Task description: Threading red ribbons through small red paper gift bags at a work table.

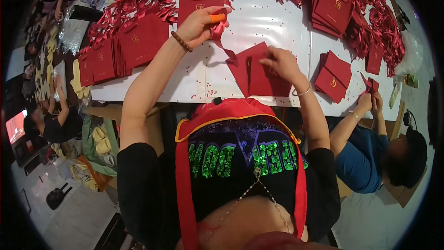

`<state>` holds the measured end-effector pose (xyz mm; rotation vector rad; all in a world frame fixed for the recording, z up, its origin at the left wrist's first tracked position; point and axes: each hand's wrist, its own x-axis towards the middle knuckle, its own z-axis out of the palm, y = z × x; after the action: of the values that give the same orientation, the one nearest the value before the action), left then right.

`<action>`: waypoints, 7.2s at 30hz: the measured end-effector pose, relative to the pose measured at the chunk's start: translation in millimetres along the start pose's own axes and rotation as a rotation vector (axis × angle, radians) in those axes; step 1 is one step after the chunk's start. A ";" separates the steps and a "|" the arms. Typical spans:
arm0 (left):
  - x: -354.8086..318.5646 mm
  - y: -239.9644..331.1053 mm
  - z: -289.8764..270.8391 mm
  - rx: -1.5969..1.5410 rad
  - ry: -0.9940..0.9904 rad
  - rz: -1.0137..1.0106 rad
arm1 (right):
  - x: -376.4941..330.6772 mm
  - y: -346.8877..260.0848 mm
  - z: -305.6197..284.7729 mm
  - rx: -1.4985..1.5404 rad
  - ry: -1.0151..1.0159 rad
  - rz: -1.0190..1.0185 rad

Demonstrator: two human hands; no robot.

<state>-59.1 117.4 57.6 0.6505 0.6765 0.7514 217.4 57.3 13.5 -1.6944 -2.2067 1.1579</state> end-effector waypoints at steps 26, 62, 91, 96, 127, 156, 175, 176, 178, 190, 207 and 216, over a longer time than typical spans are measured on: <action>-45.2 6.2 18.6 0.107 -0.094 0.290 | -23.5 -101.5 86.0 0.731 -0.121 -0.151; 2.2 -144.6 -1.6 1.258 0.537 0.305 | -40.0 7.4 66.7 -0.398 0.476 -0.182; -37.5 -151.3 32.3 1.433 0.457 0.328 | -3.4 -18.8 41.1 0.040 -0.105 -0.031; -32.6 -145.0 32.9 1.391 0.463 0.153 | -2.4 -16.4 41.1 0.085 -0.125 -0.055; -34.9 -149.7 23.5 1.534 0.262 0.497 | -3.6 -10.5 49.5 0.121 -0.045 -0.118; 26.6 -85.4 9.9 1.136 -0.339 -0.268 | -14.7 -23.7 45.7 -0.069 0.115 -0.425; -107.5 -104.8 -23.5 0.877 0.087 -0.190 | 3.7 6.9 63.0 -0.008 0.180 -0.211; -120.6 -95.2 -26.4 0.715 0.112 -0.253 | 4.9 8.7 64.9 -0.015 0.177 -0.207; -140.6 -87.8 -42.2 0.708 0.136 -0.149 | 7.2 8.6 65.7 -0.022 0.175 -0.203; -101.1 -56.5 -1.1 1.083 0.461 0.410 | 16.5 -23.6 74.2 0.016 0.041 -0.264; -30.1 -123.2 27.1 1.743 0.255 0.532 | -29.3 12.7 62.0 0.298 0.212 -0.022; -28.8 -155.1 38.9 1.220 0.267 0.246 | -28.8 5.3 64.1 0.568 0.145 0.194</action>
<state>14.2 -3.2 -22.9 1.7847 1.3226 0.5938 198.4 1.4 -24.9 -1.6860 -1.4573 1.4713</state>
